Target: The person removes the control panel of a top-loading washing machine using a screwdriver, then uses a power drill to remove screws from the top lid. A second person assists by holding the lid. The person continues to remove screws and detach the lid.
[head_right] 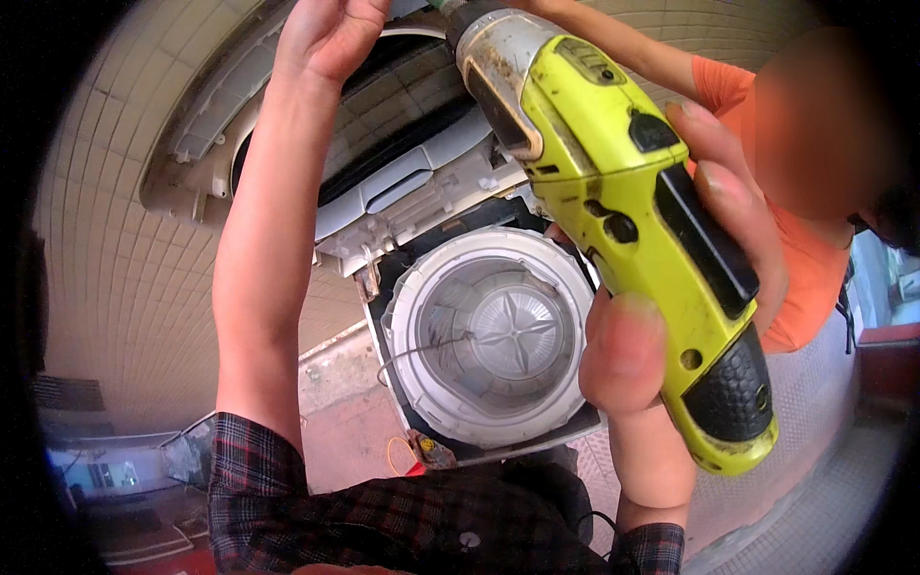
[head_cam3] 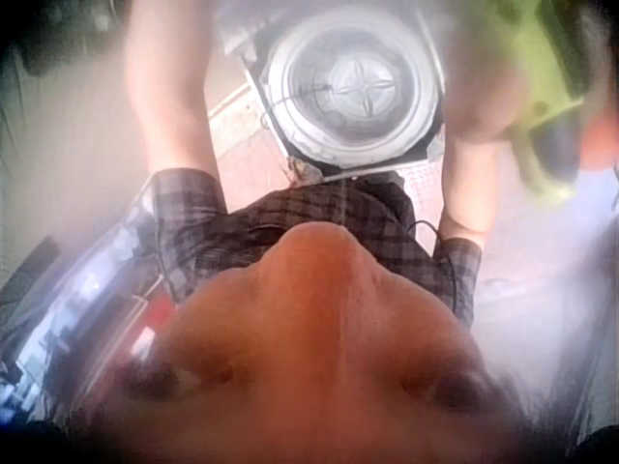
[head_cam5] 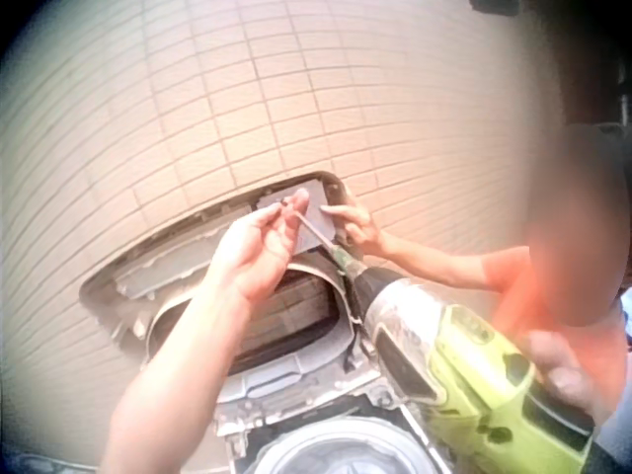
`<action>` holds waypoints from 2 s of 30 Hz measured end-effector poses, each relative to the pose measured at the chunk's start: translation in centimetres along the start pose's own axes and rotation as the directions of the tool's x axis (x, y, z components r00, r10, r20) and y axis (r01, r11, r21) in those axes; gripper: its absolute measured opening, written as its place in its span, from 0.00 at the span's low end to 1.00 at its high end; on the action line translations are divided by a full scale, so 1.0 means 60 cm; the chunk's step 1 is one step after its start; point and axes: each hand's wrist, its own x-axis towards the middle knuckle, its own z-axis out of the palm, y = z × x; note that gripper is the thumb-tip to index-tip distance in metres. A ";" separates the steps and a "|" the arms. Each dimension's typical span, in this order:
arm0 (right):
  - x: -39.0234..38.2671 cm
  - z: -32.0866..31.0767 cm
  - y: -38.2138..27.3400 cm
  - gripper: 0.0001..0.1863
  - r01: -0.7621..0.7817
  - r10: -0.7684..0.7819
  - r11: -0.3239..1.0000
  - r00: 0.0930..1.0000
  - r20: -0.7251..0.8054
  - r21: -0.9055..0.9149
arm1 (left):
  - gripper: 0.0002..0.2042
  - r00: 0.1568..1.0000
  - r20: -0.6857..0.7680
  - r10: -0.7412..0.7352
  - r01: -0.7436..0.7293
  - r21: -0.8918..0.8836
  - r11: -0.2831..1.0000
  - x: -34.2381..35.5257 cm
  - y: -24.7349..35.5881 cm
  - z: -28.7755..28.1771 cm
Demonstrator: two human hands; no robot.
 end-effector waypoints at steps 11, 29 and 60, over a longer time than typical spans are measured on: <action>0.033 0.076 0.034 0.38 -0.067 0.075 0.997 0.962 -0.264 0.040 | 0.14 1.000 0.014 0.018 -0.018 -0.005 1.000 0.031 0.017 -0.013; 0.047 0.051 0.062 0.34 0.097 -0.093 0.993 0.994 0.061 -0.061 | 0.15 0.998 0.065 0.022 -0.023 0.020 1.000 0.041 0.023 -0.038; 0.023 0.045 0.073 0.32 -0.118 0.146 0.973 0.980 -0.136 0.197 | 0.17 0.972 0.219 0.091 -0.126 0.151 0.981 0.029 -0.008 -0.023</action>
